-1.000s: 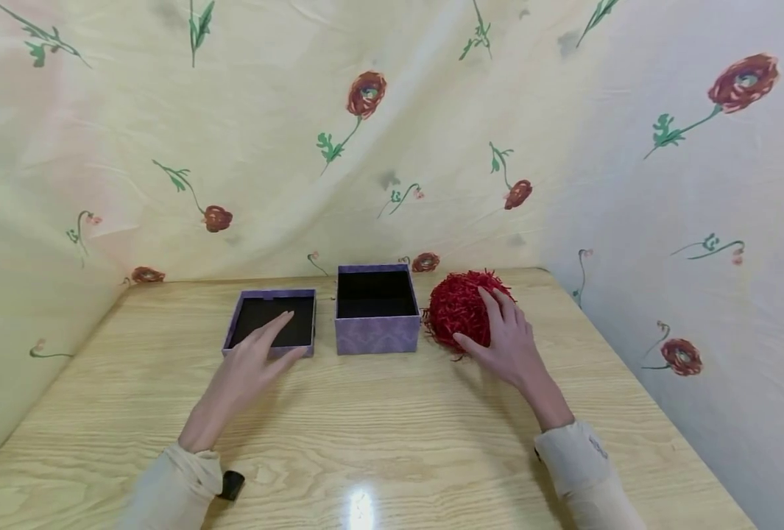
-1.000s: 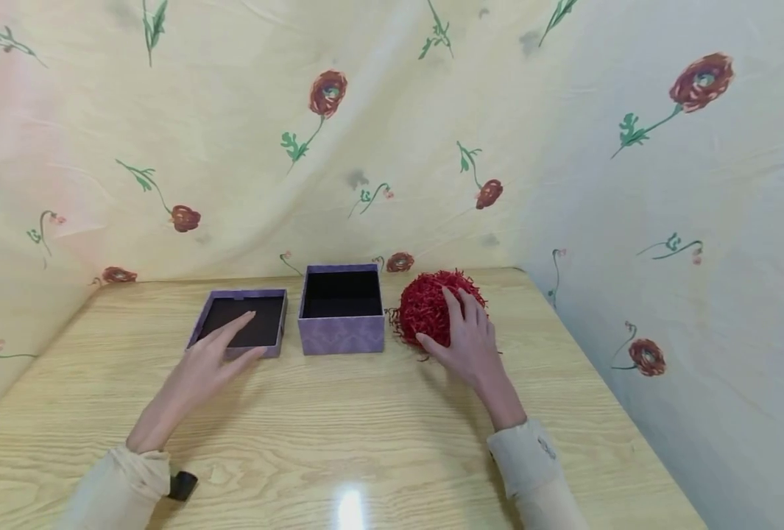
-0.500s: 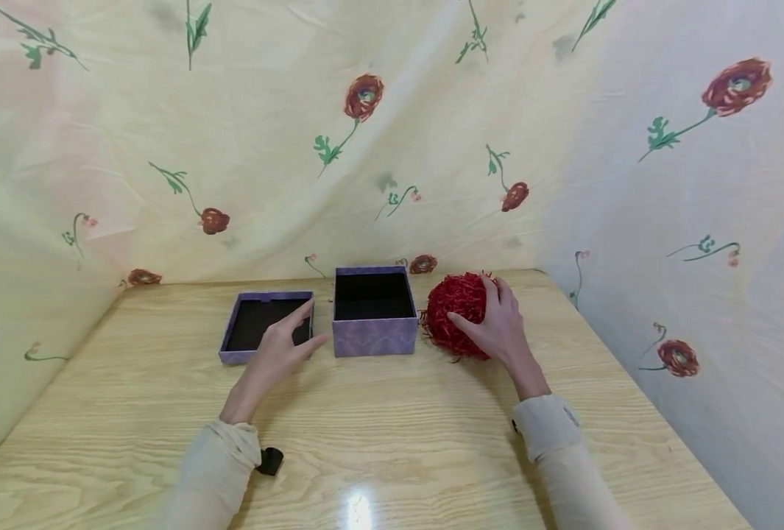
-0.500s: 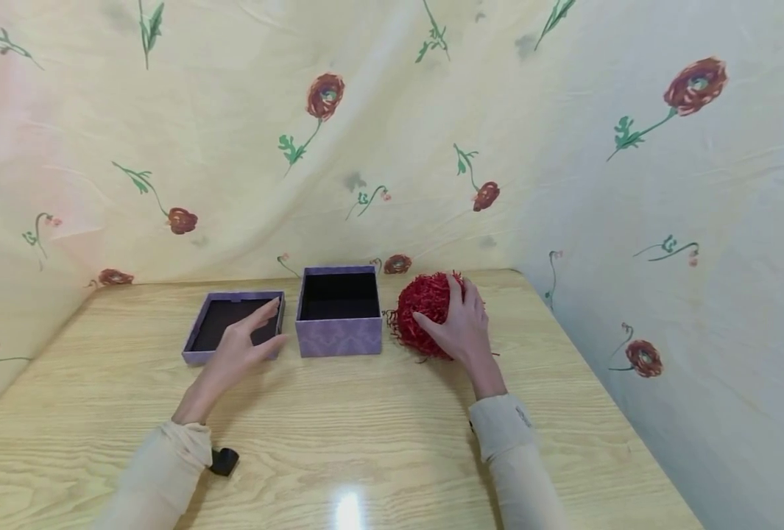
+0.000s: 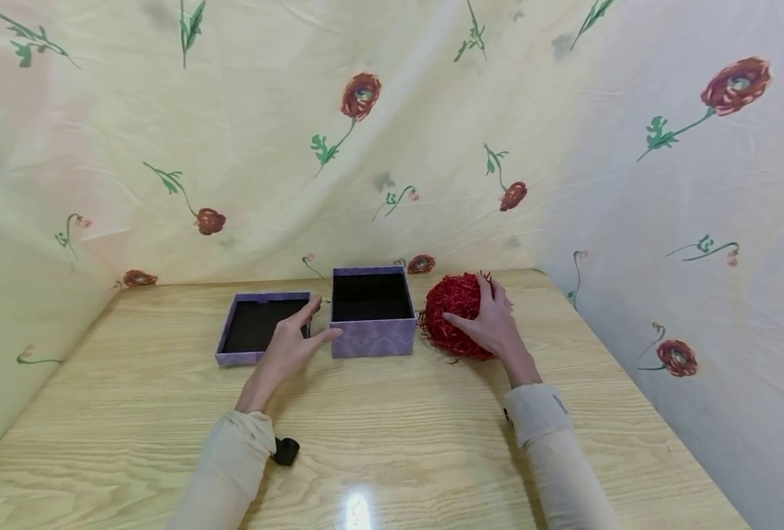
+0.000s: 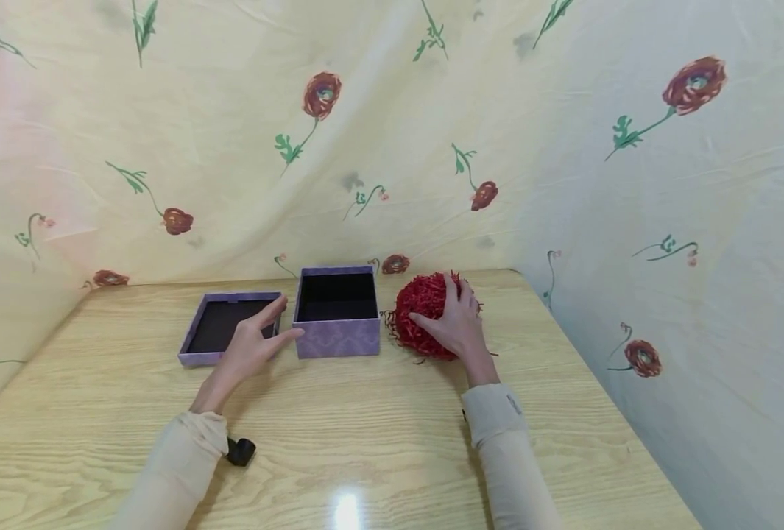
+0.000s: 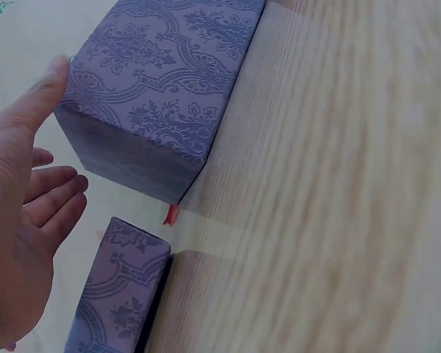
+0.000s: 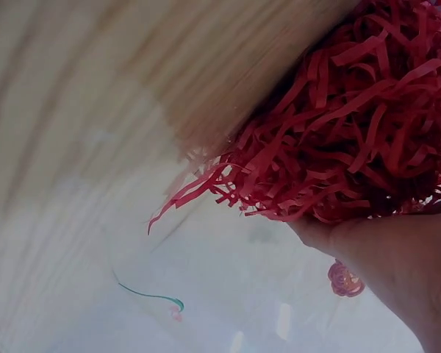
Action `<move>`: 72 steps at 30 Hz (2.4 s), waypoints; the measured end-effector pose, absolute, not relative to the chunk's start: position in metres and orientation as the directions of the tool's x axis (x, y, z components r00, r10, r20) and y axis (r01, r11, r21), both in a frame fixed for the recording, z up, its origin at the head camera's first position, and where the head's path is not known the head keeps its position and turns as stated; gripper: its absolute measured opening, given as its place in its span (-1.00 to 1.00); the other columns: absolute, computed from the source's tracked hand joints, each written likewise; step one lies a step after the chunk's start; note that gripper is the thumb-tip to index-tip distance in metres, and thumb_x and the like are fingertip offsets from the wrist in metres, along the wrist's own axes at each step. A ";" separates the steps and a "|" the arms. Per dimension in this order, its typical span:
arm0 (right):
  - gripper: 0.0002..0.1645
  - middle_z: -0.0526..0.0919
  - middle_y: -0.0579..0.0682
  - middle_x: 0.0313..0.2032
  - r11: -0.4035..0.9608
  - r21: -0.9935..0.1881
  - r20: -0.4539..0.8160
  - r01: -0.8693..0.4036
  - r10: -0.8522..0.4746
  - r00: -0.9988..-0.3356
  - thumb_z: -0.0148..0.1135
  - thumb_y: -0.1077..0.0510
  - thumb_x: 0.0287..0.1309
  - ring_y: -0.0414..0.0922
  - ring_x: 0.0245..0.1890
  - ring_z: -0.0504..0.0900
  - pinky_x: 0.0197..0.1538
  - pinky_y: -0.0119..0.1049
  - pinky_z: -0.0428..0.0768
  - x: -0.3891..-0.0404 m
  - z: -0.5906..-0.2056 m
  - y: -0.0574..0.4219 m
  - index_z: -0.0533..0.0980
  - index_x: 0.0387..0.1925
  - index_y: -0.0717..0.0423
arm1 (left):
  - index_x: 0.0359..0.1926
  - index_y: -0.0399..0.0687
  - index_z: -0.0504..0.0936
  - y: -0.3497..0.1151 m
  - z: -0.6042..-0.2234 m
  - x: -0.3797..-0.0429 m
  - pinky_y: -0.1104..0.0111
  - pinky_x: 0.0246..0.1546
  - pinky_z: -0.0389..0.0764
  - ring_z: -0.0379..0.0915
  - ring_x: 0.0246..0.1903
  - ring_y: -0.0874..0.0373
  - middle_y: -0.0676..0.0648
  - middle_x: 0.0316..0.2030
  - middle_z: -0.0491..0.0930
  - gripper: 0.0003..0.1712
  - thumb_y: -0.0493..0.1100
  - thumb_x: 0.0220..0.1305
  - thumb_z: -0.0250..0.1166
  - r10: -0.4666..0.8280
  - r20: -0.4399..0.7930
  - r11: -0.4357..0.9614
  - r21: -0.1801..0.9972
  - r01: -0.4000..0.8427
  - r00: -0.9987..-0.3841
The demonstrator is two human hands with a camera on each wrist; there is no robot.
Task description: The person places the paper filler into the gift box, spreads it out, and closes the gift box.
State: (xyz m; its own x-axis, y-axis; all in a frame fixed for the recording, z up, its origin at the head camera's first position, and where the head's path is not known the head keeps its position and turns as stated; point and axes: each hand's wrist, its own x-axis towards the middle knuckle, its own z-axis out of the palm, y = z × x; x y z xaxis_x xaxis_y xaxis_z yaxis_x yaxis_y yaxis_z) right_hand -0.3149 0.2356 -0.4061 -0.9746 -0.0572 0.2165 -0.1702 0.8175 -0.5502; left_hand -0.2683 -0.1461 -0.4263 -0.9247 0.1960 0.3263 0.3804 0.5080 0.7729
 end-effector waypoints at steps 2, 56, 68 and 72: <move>0.30 -0.13 0.45 0.53 0.815 -0.557 0.193 -0.161 -0.061 -0.979 0.42 -0.25 0.22 0.48 0.48 -0.03 0.33 0.49 0.20 -0.316 -0.406 0.235 -0.14 0.65 0.15 | 0.60 -0.18 0.19 -0.146 -0.428 -0.271 -0.15 0.25 0.45 0.34 0.34 -0.36 -0.29 0.44 0.34 0.00 0.12 0.35 0.43 0.195 0.325 0.502 0.777 0.379 -0.925; -0.16 0.22 0.55 0.31 0.849 -0.516 0.141 -0.111 -0.044 -0.989 0.34 0.15 0.32 0.47 0.29 0.30 0.28 0.33 0.38 -0.328 -0.407 0.238 0.19 0.43 0.45 | 0.55 -0.14 0.32 -0.139 -0.433 -0.278 -0.12 0.24 0.46 0.41 0.29 -0.32 -0.26 0.41 0.39 -0.19 -0.03 0.40 0.41 0.203 0.336 0.428 0.815 0.392 -0.920; -0.20 0.30 0.50 0.23 0.817 -0.561 0.197 -0.134 -0.025 -0.980 0.35 0.17 0.29 0.43 0.23 0.38 0.27 0.30 0.42 -0.323 -0.403 0.242 0.24 0.39 0.48 | 0.54 -0.15 0.33 -0.139 -0.433 -0.279 -0.13 0.24 0.46 0.41 0.30 -0.31 -0.24 0.42 0.37 -0.19 -0.02 0.39 0.42 0.198 0.329 0.425 0.820 0.383 -0.923; -0.22 0.30 0.50 0.22 0.800 -0.582 0.215 -0.144 -0.019 -0.976 0.32 0.17 0.29 0.42 0.22 0.40 0.28 0.30 0.41 -0.320 -0.402 0.244 0.24 0.39 0.48 | 0.53 -0.15 0.35 -0.139 -0.433 -0.279 -0.13 0.23 0.47 0.42 0.29 -0.32 -0.24 0.41 0.38 -0.20 -0.03 0.39 0.42 0.195 0.334 0.427 0.818 0.387 -0.922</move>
